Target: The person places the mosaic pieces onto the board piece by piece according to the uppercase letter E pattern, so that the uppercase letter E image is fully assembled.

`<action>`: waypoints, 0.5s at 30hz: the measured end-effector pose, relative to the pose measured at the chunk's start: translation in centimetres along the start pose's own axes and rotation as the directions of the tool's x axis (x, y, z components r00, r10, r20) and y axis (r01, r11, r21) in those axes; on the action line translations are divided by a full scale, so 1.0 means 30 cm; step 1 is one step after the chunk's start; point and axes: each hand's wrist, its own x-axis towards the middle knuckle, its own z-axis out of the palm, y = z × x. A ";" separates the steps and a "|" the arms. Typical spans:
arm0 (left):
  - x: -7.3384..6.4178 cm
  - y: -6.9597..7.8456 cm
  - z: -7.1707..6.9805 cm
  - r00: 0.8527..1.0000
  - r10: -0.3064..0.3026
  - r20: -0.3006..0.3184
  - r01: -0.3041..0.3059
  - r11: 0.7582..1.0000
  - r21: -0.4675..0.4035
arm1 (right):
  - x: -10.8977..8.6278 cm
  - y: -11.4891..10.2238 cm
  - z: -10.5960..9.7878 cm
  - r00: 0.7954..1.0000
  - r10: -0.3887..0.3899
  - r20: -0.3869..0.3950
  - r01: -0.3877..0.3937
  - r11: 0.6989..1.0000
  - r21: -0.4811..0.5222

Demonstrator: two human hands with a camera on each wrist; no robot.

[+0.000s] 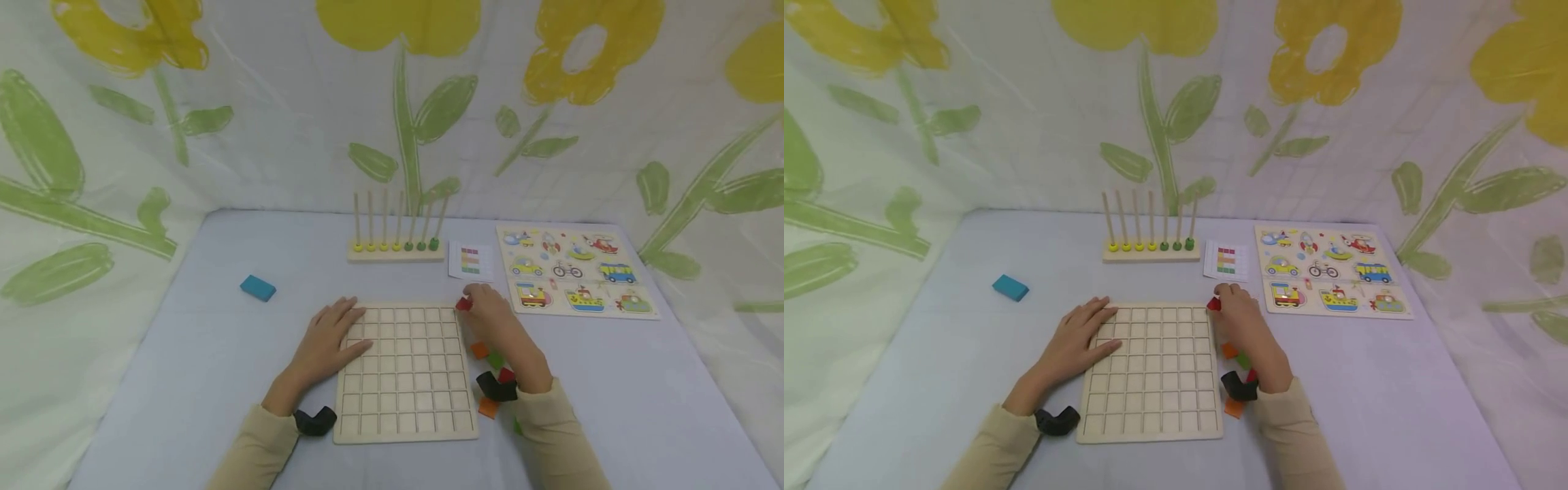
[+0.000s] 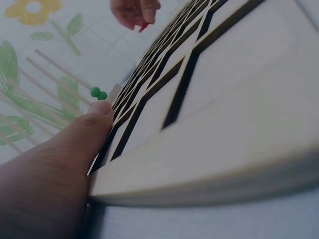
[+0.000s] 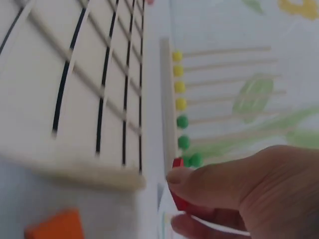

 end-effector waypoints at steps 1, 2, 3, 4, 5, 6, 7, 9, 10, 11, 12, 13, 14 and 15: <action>-0.002 0.000 -0.001 1.000 -0.001 -0.001 0.001 1.000 0.002 | 0.004 -0.020 0.001 0.999 -0.037 0.005 0.037 0.999 0.030; -0.003 0.000 -0.001 1.000 -0.001 -0.004 0.001 1.000 0.003 | 0.007 -0.040 0.005 0.997 -0.076 0.007 0.076 0.996 0.055; -0.004 -0.001 -0.001 1.000 -0.002 -0.006 0.002 1.000 0.007 | 0.010 -0.061 0.010 0.993 -0.114 0.012 0.112 0.990 0.083; -0.004 -0.003 0.000 1.000 -0.003 -0.007 0.003 1.000 0.010 | 0.014 -0.082 0.017 0.989 -0.148 0.016 0.145 0.984 0.105; -0.005 -0.004 0.000 1.000 -0.002 -0.011 0.002 1.000 0.013 | 0.017 -0.102 0.025 0.983 -0.185 0.017 0.182 0.976 0.122; -0.006 -0.004 0.001 1.000 0.000 -0.016 0.000 1.000 0.016 | 0.020 -0.121 0.034 0.976 -0.218 0.021 0.213 0.967 0.138; -0.007 -0.005 0.001 1.000 0.002 -0.021 -0.002 1.000 0.016 | 0.024 -0.138 0.045 0.969 -0.247 0.023 0.242 0.959 0.145; -0.008 -0.006 0.002 1.000 0.002 -0.027 -0.002 1.000 0.013 | 0.031 -0.171 0.067 0.955 -0.293 0.033 0.285 0.946 0.153; -0.008 -0.007 0.003 1.000 0.003 -0.030 -0.003 1.000 0.009 | 0.037 -0.185 0.078 0.946 -0.323 0.033 0.315 0.938 0.146; -0.008 -0.007 0.004 0.999 0.004 -0.032 -0.004 1.000 0.006 | 0.043 -0.198 0.090 0.933 -0.359 0.033 0.352 0.927 0.127; -0.008 -0.007 0.004 0.999 0.005 -0.033 -0.005 1.000 0.003 | 0.050 -0.208 0.101 0.922 -0.386 0.033 0.379 0.917 0.120; -0.008 -0.008 0.005 0.999 0.005 -0.033 -0.005 1.000 0.001 | 0.054 -0.218 0.110 0.912 -0.408 0.035 0.402 0.908 0.117; -0.006 -0.009 0.006 0.999 0.006 -0.032 -0.006 1.000 0.001 | 0.059 -0.224 0.119 0.896 -0.443 0.030 0.437 0.892 0.111; -0.005 -0.008 0.006 0.999 0.010 -0.034 -0.010 1.000 0.001 | 0.063 -0.229 0.127 0.879 -0.476 0.025 0.472 0.876 0.100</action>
